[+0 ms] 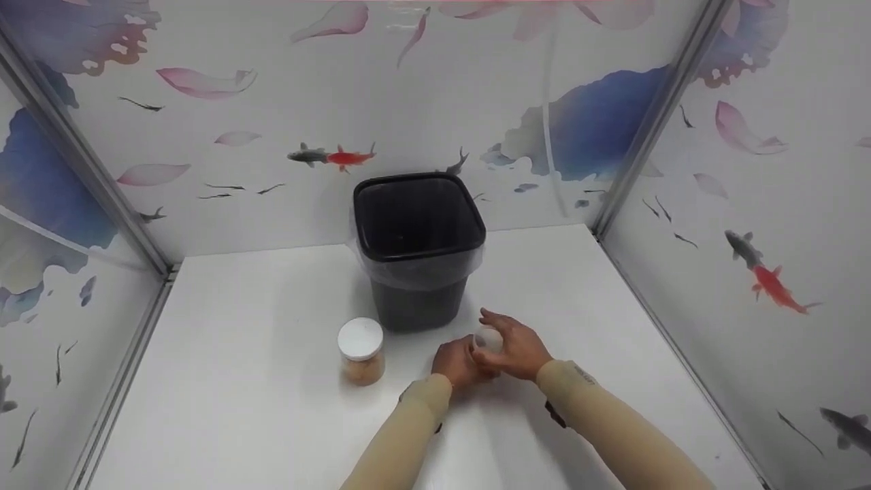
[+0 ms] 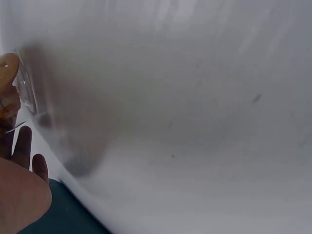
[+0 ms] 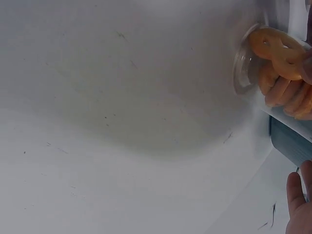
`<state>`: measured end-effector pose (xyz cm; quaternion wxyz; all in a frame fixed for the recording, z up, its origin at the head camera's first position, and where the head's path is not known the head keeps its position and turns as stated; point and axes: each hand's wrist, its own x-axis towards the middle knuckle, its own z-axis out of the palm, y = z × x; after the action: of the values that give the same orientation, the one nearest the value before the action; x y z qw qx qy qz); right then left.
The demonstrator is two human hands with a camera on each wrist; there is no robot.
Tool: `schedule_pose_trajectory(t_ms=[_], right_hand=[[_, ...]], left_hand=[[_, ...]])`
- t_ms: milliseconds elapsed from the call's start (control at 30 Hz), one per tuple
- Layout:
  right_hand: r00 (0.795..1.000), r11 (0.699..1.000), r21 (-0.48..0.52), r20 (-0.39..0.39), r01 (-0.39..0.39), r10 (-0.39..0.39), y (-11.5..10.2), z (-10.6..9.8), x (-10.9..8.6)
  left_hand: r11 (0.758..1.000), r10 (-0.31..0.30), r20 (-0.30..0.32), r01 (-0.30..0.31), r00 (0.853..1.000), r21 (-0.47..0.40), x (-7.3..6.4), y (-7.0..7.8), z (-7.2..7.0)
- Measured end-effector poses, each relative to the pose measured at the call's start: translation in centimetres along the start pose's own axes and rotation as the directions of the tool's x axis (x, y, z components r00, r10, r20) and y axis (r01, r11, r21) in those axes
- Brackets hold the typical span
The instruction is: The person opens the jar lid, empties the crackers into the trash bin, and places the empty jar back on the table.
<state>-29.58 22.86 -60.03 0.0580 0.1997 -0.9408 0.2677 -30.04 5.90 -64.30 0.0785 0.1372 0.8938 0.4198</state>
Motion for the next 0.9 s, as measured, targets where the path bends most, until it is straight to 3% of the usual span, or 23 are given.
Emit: schedule_pose_trajectory(t_ms=[167, 267, 400, 500, 700, 800, 900], right_hand=[[0.999, 0.999, -0.039, 0.030, 0.022, -0.021, 0.1, -0.7, 0.0], [0.998, 0.992, -0.127, 0.062, 0.029, -0.021, -0.2, -1.2, 0.1], [0.995, 0.950, -0.311, 0.103, 0.015, 0.017, -1.3, -1.7, 0.2], [0.991, 0.920, -0.391, 0.107, -0.033, 0.081, -2.5, -1.8, 0.4], [0.976, 0.903, -0.396, 0.061, -0.167, 0.207, -4.3, -1.3, 0.4], [0.981, 0.897, -0.406, 0.011, -0.174, 0.195, -4.0, -0.8, 0.2], [0.989, 0.915, -0.376, -0.032, -0.144, 0.143, -3.3, -0.4, -0.1]], left_hand=[[0.999, 0.033, -0.007, -0.033, 0.999, 0.030, 0.1, 0.1, 0.1], [0.997, 0.036, -0.013, -0.035, 0.999, 0.067, 0.1, 0.0, 0.1], [0.994, 0.016, -0.013, -0.014, 1.000, 0.110, -0.1, -0.2, 0.1], [0.987, 0.041, -0.029, -0.036, 0.999, 0.159, -0.1, -0.3, 0.0], [0.953, 0.144, -0.041, -0.127, 0.989, 0.276, 0.0, -0.1, -0.2], [0.955, 0.151, -0.033, -0.138, 0.988, 0.263, 0.0, 0.1, -0.2], [0.957, 0.158, -0.032, -0.145, 0.987, 0.250, 0.0, 0.2, 0.1]])
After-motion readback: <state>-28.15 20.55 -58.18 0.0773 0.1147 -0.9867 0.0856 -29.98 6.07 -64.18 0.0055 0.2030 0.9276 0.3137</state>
